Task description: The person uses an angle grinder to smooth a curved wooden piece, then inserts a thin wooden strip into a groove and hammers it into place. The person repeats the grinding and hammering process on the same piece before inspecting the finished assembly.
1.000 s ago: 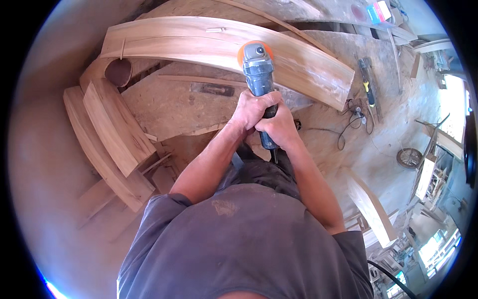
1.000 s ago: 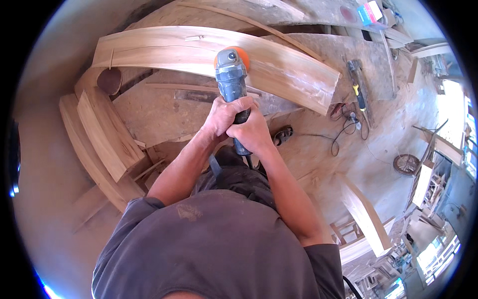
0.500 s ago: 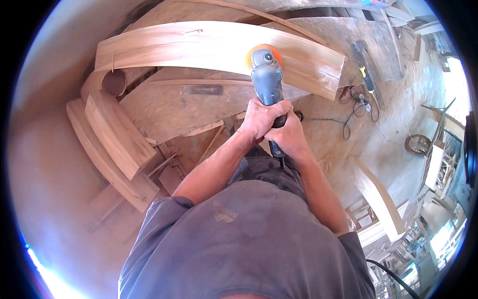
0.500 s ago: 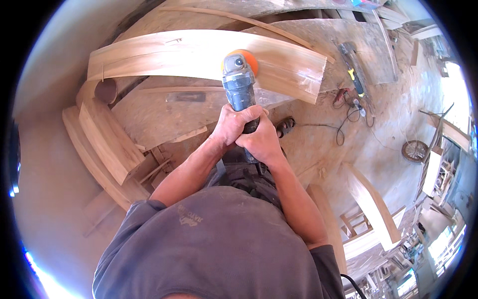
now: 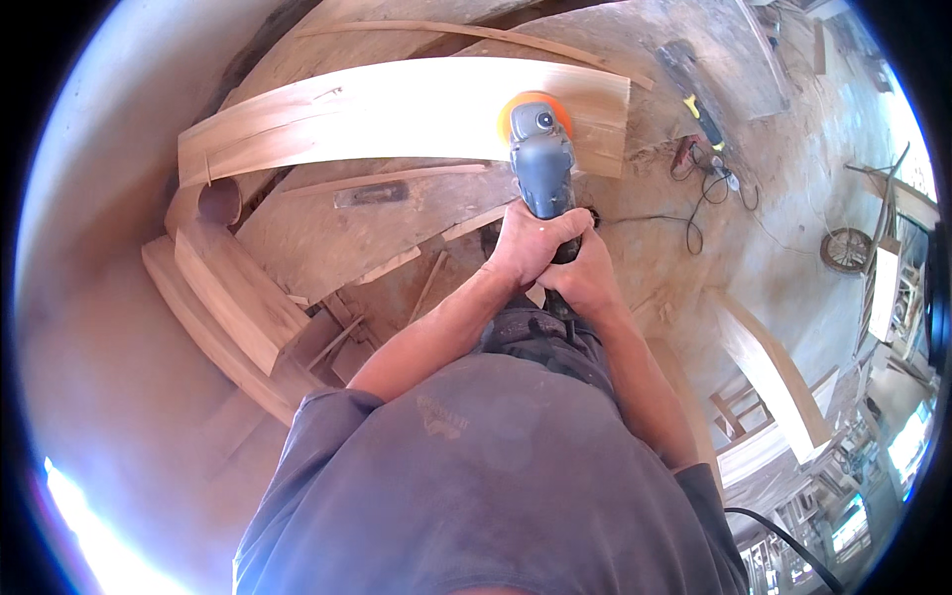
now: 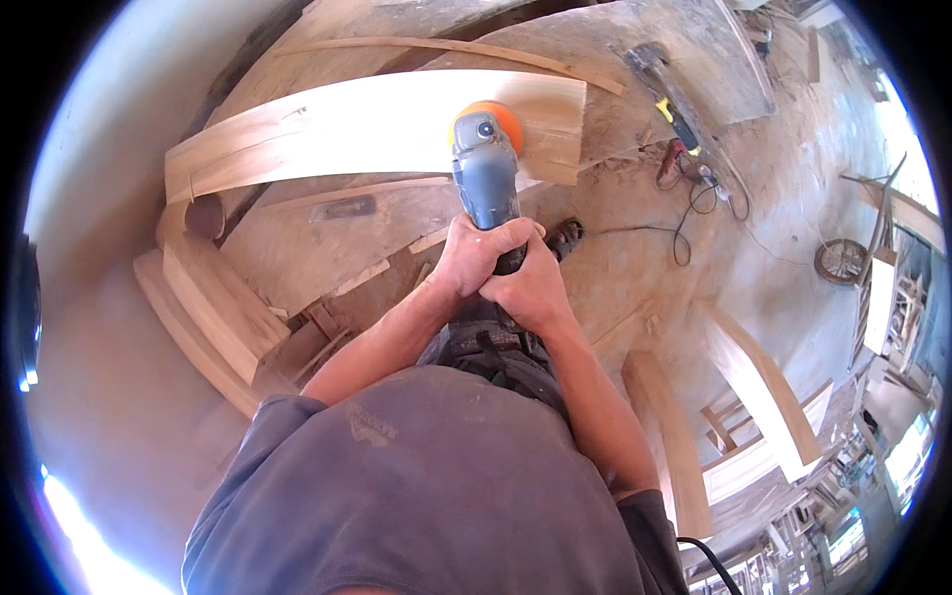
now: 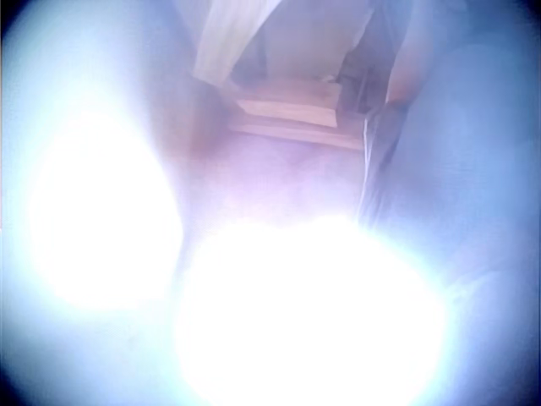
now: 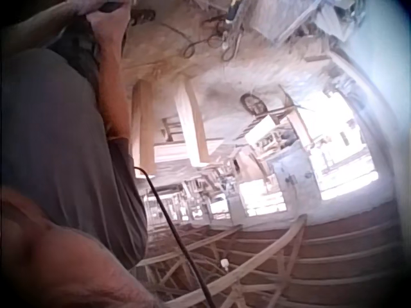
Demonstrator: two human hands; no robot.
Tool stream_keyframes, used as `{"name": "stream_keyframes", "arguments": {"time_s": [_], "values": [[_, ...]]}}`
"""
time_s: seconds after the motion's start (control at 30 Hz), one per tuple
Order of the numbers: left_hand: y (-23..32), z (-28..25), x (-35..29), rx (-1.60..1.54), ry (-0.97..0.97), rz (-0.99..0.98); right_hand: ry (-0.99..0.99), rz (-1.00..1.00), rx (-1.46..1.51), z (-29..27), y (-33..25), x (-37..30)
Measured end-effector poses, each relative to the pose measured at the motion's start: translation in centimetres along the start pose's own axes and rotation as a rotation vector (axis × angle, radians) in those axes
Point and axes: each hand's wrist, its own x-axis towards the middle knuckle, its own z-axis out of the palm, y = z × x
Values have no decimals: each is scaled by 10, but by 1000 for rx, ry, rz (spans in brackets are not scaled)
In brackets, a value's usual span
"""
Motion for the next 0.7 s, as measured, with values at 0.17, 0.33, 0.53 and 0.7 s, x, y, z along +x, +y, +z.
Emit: {"name": "stream_keyframes", "arguments": {"time_s": [0.17, 0.33, 0.53, 0.7], "values": [[-3, 33, 6, -5, -27, -37, 78, -3, 38, -24, 8, -10], [-5, 63, 14, 57, -87, -51, 111, 6, 96, -50, 21, -17], [-21, 20, 2, -7, 10, -39, -47, -34, -59, -22, 30, -2], [-14, 20, -1, 27, -32, 10, 78, -101, 10, -10, 46, -4]]}}
